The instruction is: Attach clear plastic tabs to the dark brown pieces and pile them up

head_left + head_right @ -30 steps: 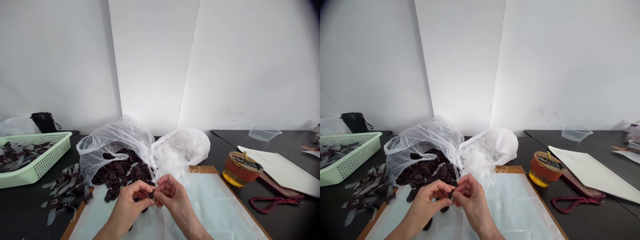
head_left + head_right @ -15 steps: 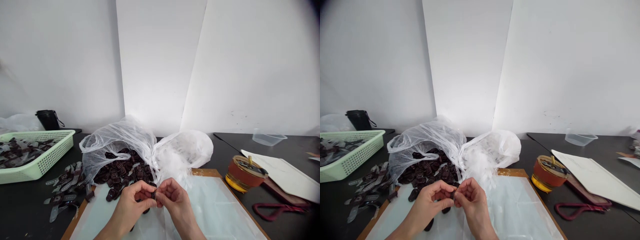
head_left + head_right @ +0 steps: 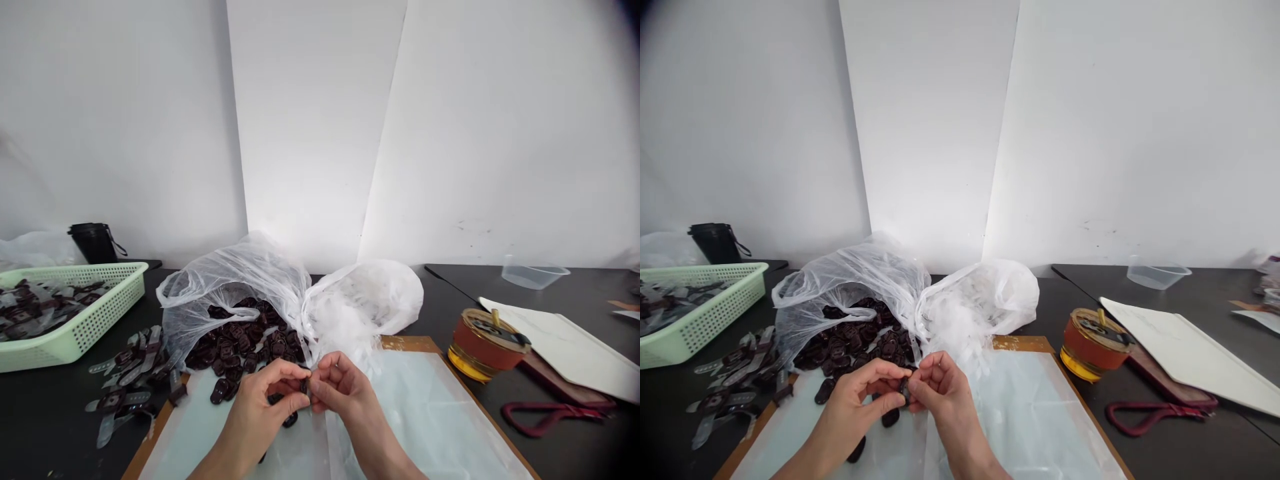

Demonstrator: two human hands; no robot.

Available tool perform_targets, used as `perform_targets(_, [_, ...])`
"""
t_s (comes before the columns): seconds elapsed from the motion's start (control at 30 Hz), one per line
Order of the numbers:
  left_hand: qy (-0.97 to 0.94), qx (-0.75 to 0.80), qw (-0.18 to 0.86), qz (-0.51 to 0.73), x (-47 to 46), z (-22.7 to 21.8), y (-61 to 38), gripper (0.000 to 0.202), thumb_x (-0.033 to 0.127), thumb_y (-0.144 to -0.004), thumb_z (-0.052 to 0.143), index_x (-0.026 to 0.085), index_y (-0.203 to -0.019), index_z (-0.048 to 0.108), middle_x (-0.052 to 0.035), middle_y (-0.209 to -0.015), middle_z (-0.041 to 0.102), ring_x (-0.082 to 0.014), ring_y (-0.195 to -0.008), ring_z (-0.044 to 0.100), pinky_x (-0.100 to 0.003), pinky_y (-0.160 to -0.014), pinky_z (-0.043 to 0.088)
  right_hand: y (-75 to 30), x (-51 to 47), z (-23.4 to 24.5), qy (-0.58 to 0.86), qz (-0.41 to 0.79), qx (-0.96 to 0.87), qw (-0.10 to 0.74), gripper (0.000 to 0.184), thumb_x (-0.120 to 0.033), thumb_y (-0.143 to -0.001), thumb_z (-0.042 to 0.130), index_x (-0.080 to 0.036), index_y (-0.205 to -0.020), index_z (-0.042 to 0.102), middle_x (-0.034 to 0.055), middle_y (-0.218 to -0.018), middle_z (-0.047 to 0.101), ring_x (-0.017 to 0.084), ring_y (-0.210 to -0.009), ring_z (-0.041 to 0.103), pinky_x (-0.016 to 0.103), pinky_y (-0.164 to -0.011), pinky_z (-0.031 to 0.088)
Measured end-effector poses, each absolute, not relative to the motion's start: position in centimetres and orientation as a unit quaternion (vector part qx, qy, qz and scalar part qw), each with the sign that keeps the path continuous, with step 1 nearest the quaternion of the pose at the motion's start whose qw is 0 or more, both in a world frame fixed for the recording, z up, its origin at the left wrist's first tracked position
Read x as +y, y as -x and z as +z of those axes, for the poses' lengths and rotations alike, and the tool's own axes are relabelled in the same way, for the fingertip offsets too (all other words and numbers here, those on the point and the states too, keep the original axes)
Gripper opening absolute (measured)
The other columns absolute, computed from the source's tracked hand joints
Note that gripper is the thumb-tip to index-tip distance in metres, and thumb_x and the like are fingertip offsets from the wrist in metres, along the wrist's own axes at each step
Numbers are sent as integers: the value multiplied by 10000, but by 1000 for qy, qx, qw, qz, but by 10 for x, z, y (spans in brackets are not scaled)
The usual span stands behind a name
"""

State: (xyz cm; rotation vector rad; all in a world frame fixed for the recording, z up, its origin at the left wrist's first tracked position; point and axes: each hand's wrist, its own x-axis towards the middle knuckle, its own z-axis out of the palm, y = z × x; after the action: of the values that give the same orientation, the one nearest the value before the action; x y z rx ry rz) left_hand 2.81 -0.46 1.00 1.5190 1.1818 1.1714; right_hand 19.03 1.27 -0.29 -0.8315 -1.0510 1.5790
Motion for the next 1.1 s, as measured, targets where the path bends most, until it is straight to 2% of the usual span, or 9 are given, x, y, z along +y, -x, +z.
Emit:
perform_targets(0.2, [-590, 473, 448, 477, -2, 0, -29, 188, 130, -726, 723, 218, -892, 741, -46, -875, 776, -227, -769, 709, -301, -713, 567, -186, 12, -9, 371, 591, -481, 531, 374, -407, -692, 821, -201, -835, 544, -25, -650, 613, 130, -582, 542, 247, -549, 448])
perform_targets(0.3, [-566, 448, 498, 481, -1, 0, -28, 174, 164, -750, 719, 202, -920, 730, -61, -903, 773, -232, -851, 703, -310, -770, 560, -185, 10, -10, 390, 553, -504, 538, 341, -413, -720, 791, -206, -838, 548, -28, -658, 586, 131, -594, 521, 246, -544, 437])
perform_targets(0.47, [-497, 433, 573, 487, -1, 6, -28, 177, 278, -752, 746, 178, -885, 684, -73, -906, 770, -219, -841, 692, -327, -782, 550, -185, 8, -13, 417, 487, -566, 518, 174, -318, -807, 699, -206, -834, 569, -5, -715, 602, 152, -635, 552, 279, -590, 453])
perform_targets(0.63, [-478, 440, 566, 507, 0, 8, -27, 249, 215, -737, 729, 206, -948, 598, -46, -916, 738, -177, -769, 653, -292, -734, 509, -191, 6, -3, 403, 458, -624, 489, 55, -237, -854, 613, -219, -904, 598, 21, -811, 643, 191, -747, 604, 308, -648, 498])
perform_targets(0.73, [-472, 411, 569, 533, 1, 4, -26, 312, 149, -759, 682, 234, -1021, 535, -25, -1005, 680, -134, -722, 609, -259, -678, 469, -194, 5, 4, 385, 384, -699, 464, 355, -103, -725, 706, -253, -1034, 618, 39, -1068, 644, 240, -981, 591, 362, -835, 490])
perform_targets(0.77, [-470, 398, 578, 536, 2, 2, -26, 327, 132, -765, 667, 242, -1036, 523, -17, -1021, 658, -125, -724, 599, -251, -667, 458, -194, 6, 5, 383, 363, -716, 457, 402, -73, -694, 725, -259, -1038, 630, 38, -1087, 639, 247, -1011, 580, 367, -861, 481])
perform_targets(0.93, [-471, 389, 595, 523, 5, 0, -21, 342, 84, -755, 636, 242, -1029, 506, 9, -967, 613, -103, -701, 550, -225, -622, 411, -193, 8, 0, 393, 280, -763, 431, 268, -57, -704, 745, -227, -903, 685, 41, -874, 665, 242, -895, 581, 352, -769, 487])
perform_targets(1.1, [-483, 427, 554, 526, 5, 14, -16, 294, 70, -701, 630, 232, -914, 508, 44, -865, 572, -90, -649, 507, -214, -595, 373, -194, 6, 1, 397, 197, -789, 425, 237, -54, -700, 706, -207, -877, 669, 56, -809, 636, 248, -824, 567, 350, -685, 485])
